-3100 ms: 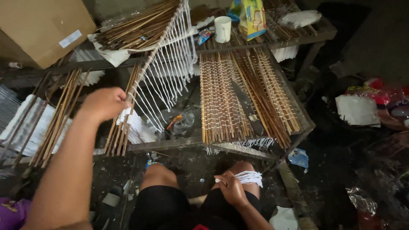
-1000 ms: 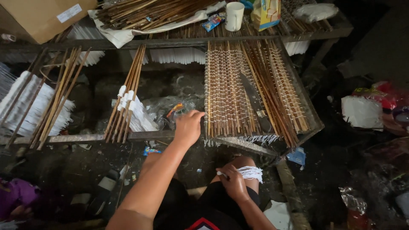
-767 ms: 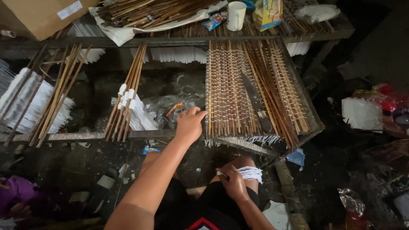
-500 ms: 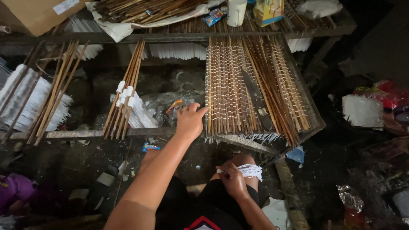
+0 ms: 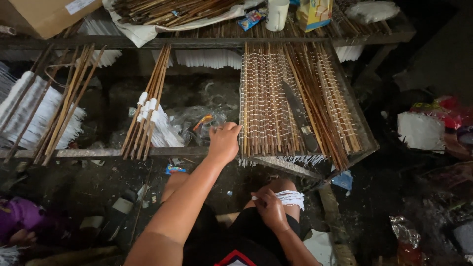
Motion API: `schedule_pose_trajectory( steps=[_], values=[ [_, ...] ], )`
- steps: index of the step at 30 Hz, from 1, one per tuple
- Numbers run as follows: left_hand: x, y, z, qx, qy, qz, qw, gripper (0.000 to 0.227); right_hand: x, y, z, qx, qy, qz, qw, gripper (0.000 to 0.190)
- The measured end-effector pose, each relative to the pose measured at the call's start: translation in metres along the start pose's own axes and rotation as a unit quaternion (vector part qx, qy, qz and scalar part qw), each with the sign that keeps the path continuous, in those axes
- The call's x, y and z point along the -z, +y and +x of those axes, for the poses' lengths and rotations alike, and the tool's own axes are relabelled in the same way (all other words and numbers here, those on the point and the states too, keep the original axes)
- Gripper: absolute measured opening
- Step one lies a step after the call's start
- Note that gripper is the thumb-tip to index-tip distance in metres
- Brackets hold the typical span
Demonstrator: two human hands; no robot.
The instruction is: A person is manually weaving or wrapping white string around a wooden stick, likely preparing wicks or a similar component on a wooden frame.
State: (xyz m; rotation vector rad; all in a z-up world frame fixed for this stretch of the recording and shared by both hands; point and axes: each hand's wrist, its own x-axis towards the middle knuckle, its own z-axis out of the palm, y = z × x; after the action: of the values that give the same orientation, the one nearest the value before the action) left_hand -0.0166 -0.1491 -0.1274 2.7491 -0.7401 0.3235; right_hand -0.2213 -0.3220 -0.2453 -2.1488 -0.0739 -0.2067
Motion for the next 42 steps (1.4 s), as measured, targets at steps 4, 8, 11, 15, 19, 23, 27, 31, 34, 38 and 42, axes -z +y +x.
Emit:
schedule_pose_trajectory(
  steps=[4,8,11,15,19,23,27,31,34,38,42],
  values=[
    [0.016,0.002,0.003,0.015,-0.077,-0.029,0.997,0.054,0.001,-0.002,0.0,0.039,0.022,0.007,0.999,0.023],
    [0.045,-0.002,-0.004,0.022,-0.096,-0.074,0.992,0.052,-0.001,0.008,0.002,0.053,0.031,-0.024,0.998,0.013],
    [0.046,-0.034,-0.016,-0.005,0.087,0.035,0.996,0.041,-0.009,0.045,0.002,0.018,0.018,-0.05,0.998,0.023],
    [0.075,-0.111,-0.029,0.073,0.019,0.112,0.991,0.039,0.049,-0.046,0.014,-0.41,-0.054,-0.117,0.903,0.038],
    [0.099,-0.157,-0.055,0.158,-0.017,0.19,0.969,0.038,0.072,0.002,0.017,-0.161,0.093,0.634,0.751,0.031],
    [0.115,-0.153,-0.068,0.206,-0.05,0.142,0.967,0.04,0.095,-0.028,0.017,-0.09,0.083,0.707,0.696,0.032],
    [0.105,-0.175,-0.062,0.234,-0.042,0.098,0.966,0.057,0.096,-0.038,0.014,-0.091,0.066,0.703,0.702,0.034],
    [0.108,-0.189,-0.058,0.244,-0.032,0.113,0.963,0.051,0.101,-0.052,0.014,-0.077,0.021,0.702,0.708,0.035],
    [0.14,-0.175,-0.061,0.286,-0.059,0.063,0.954,0.056,0.106,-0.061,0.013,-0.08,-0.002,0.696,0.713,0.037],
    [0.153,-0.19,-0.073,0.228,0.028,0.06,0.971,0.046,0.11,-0.078,0.011,-0.076,0.001,0.676,0.733,0.035],
    [0.233,-0.148,-0.129,0.059,0.167,0.066,0.982,0.027,0.134,-0.09,0.009,-0.068,0.029,0.651,0.756,0.032]
  ],
)
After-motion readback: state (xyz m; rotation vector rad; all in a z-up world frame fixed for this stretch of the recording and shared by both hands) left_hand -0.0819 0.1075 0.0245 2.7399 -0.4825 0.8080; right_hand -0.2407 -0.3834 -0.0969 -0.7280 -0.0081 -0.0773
